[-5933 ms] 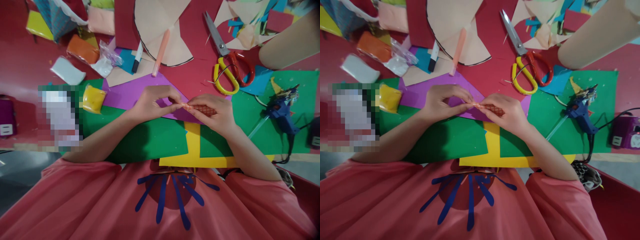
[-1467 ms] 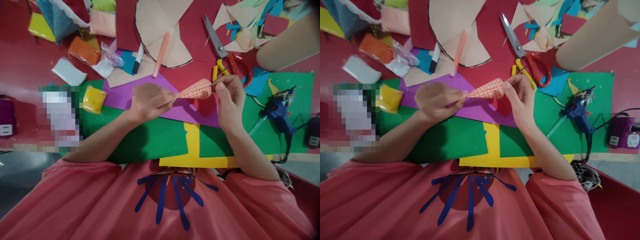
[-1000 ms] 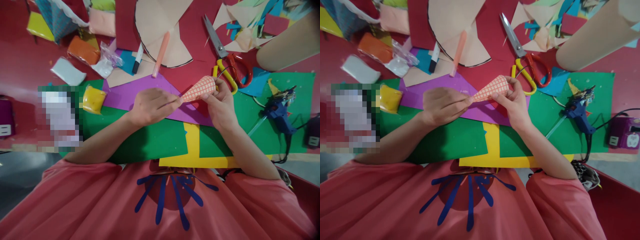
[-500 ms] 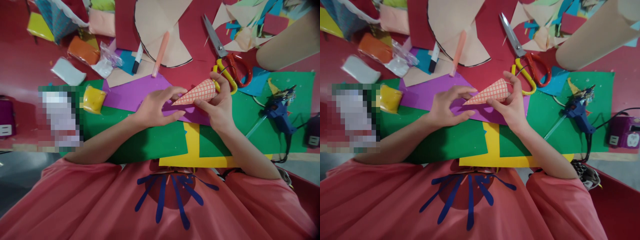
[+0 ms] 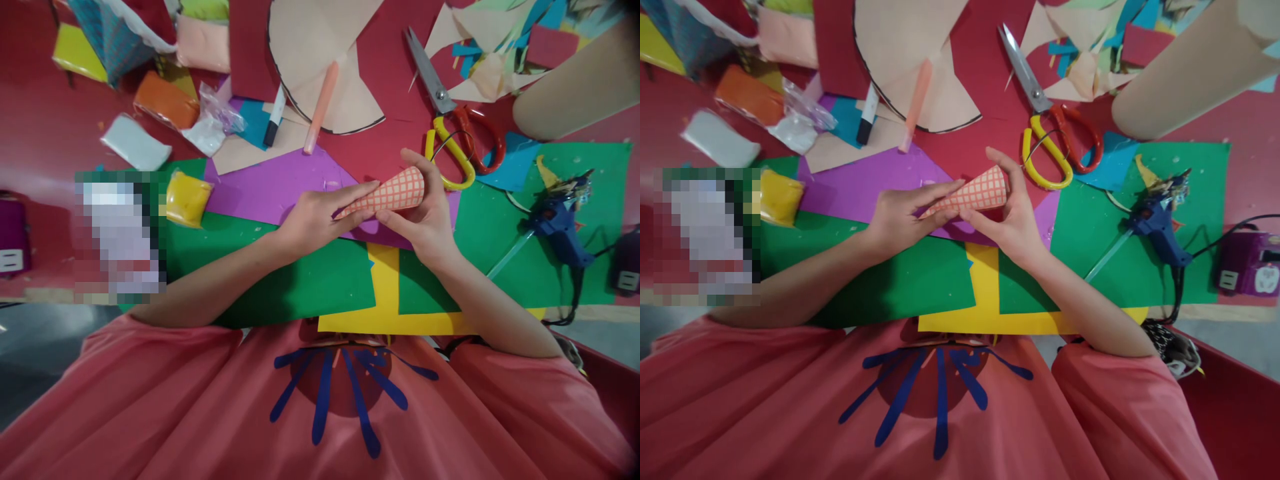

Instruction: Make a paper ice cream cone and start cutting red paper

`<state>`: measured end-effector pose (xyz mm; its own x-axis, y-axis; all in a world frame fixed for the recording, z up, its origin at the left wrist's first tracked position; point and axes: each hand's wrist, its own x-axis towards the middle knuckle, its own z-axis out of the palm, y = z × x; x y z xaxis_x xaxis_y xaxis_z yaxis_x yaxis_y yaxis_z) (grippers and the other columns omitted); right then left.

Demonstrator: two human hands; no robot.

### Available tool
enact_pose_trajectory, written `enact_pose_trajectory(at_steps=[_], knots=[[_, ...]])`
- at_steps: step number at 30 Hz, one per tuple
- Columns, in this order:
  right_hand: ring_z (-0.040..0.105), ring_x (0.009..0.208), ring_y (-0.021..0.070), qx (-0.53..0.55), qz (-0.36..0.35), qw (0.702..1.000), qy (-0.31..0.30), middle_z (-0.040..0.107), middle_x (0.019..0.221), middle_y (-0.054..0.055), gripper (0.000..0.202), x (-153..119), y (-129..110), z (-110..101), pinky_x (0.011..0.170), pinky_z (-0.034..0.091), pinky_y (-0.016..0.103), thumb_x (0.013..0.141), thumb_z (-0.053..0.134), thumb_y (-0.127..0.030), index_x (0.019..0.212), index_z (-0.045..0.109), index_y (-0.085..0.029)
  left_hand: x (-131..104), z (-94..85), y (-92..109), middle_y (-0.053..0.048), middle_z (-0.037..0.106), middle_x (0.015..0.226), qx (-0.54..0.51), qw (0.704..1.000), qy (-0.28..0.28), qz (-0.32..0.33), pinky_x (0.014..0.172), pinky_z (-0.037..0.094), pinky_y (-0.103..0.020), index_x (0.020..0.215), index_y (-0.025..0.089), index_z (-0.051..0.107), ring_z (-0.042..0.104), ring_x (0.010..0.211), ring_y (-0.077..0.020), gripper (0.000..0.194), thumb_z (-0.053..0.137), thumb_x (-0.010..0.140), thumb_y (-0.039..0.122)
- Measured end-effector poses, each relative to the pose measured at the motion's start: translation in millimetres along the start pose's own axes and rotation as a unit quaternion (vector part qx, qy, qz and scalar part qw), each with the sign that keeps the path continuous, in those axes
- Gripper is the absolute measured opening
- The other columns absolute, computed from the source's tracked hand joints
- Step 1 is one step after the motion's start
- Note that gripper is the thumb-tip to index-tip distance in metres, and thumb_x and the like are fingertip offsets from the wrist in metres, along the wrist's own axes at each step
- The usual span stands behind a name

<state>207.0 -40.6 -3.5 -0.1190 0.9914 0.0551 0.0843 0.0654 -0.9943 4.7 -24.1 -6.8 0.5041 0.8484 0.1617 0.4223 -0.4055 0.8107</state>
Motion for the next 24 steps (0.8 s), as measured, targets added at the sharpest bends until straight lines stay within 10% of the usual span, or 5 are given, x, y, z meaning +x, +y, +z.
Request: enact_pose_trajectory(at_steps=[16, 24], knots=[[0.061, 0.072, 0.0095, 0.108, 0.063, 0.992, 0.027, 0.06, 0.092, -0.006, 0.055, 6, -4, -3, 0.064, 0.057, 0.025, 0.068, 0.085, -0.03, 0.115, 0.059, -0.038, 1, -5.7, 1, 0.001, 0.076, 0.111, 0.031, 0.993, 0.075, 0.083, 0.075, 0.058, -0.017, 0.118, 0.03, 0.07, 0.075, 0.091, -0.0132, 0.028, 0.058, 0.093, 0.038], [0.066, 0.087, 0.0147, 0.087, 0.046, 0.995, 0.029, 0.063, 0.102, -0.005, 0.058, 6, 4, -6, 0.067, 0.059, 0.027, 0.067, 0.085, -0.036, 0.118, 0.057, -0.041, 2, -5.7, 8, 0.001, 0.078, 0.103, 0.025, 0.993, 0.105, 0.047, 0.081, 0.061, -0.023, 0.11, 0.028, 0.074, 0.075, 0.091, -0.0156, 0.024, 0.063, 0.09, 0.036]])
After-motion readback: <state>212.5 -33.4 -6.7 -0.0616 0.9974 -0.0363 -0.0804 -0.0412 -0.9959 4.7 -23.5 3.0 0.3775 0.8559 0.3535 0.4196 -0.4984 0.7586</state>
